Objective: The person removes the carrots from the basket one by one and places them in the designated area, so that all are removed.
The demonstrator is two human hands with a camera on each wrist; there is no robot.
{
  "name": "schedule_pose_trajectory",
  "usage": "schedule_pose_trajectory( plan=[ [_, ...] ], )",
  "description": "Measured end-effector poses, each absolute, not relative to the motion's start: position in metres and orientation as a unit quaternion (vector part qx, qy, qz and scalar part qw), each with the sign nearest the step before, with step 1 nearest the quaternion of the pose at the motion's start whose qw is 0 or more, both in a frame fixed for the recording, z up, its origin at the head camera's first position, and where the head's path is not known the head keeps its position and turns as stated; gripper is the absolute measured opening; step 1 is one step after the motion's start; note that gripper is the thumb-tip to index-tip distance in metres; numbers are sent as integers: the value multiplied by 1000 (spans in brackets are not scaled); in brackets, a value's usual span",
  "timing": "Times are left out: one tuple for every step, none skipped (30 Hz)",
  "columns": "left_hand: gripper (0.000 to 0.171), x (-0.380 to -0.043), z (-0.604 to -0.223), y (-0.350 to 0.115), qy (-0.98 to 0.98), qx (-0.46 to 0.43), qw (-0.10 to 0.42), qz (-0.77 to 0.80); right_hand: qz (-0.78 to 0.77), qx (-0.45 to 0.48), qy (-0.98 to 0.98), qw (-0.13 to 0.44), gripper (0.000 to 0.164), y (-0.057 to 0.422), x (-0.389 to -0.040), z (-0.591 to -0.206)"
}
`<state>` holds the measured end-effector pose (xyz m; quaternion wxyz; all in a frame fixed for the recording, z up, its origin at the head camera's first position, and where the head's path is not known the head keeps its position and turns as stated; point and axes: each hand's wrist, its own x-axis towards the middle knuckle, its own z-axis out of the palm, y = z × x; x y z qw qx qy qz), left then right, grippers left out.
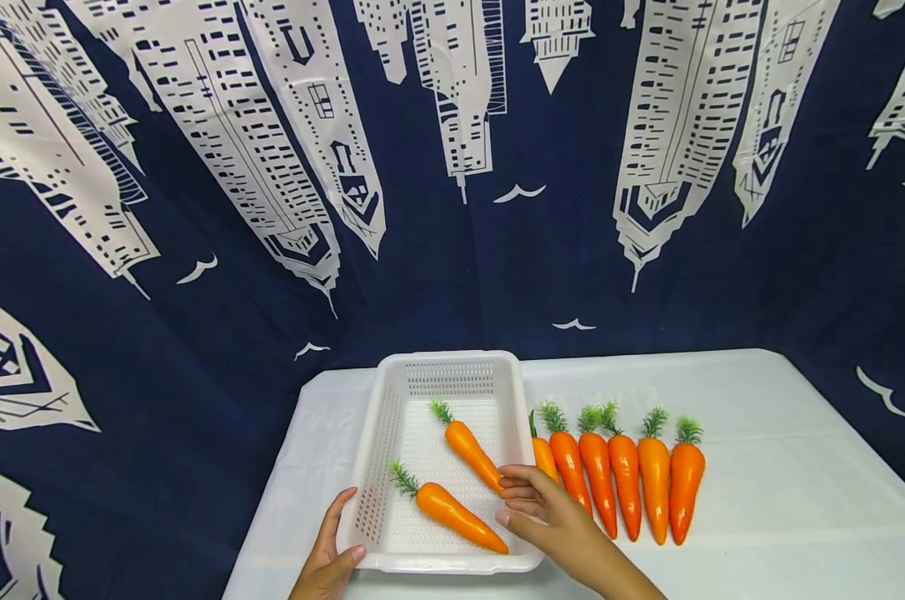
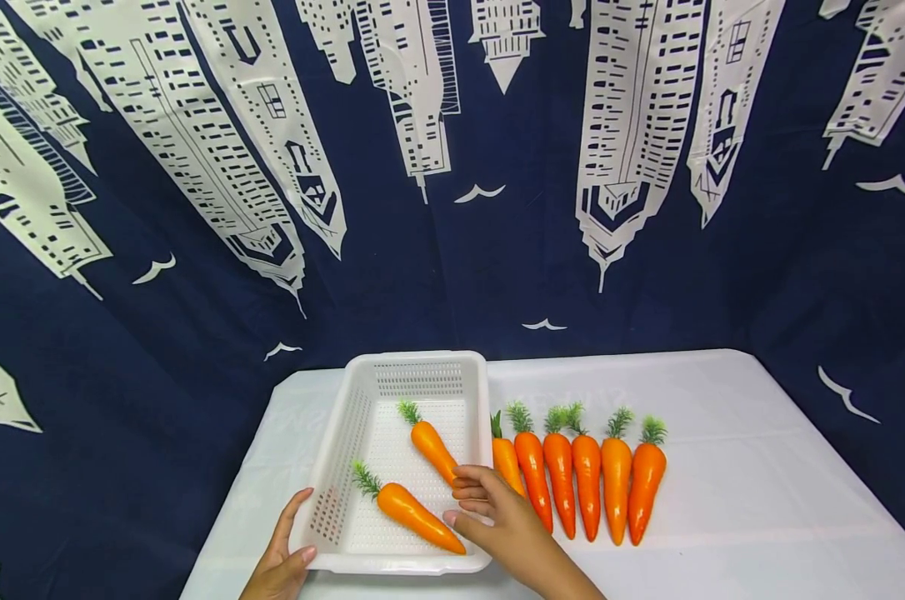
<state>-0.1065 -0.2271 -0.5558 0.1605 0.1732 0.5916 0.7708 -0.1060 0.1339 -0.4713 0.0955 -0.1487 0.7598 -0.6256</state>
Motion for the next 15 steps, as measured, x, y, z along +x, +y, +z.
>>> schedule_pose_trajectory(
  plan=[
    [81,-106,-556,-227,592,172,159,771,-622,-157,761,99,56,133,-107,-471],
    [81,-106,-556,-227,593,170,158,771,-619,-167,761,104,57,132,-107,-471],
    [81,-106,-556,-227,593,169,157,771,-614,-175,762,108,57,130,-108,-470],
    [81,-106,-555,-227,595,166,157,771,-610,-184,763,111,58,129,-109,-470],
    [81,-106,-555,-227,596,165,157,770,-606,-190,764,114,58,128,-110,-470],
    [81,-106,-555,-226,597,165,159,769,-603,-195,765,116,59,126,-110,-469],
    [81,-106,-555,-226,597,164,160,769,-600,-201,765,119,60,125,-111,-469],
    [81,-107,-555,-226,597,165,160,768,-597,-204,766,121,60,124,-112,-469],
    [80,-107,-556,-226,597,167,160,768,-595,-206,767,122,60,123,-113,-469],
    [80,-107,-556,-227,597,168,162,768,-594,-208,767,123,60,121,-113,-469],
    [80,-107,-556,-227,595,169,162,768,-591,-210,769,124,60,120,-115,-469],
    [79,-107,-557,-227,594,172,162,769,-588,-212,770,126,60,119,-116,-469],
    [79,-107,-557,-227,593,174,162,769,-586,-213,771,128,59,117,-117,-469],
    [79,-106,-556,-228,592,175,162,770,-585,-214,772,130,59,116,-118,-469],
    [79,-106,-556,-228,590,176,162,771,-584,-215,772,131,59,114,-120,-469]
  ],
)
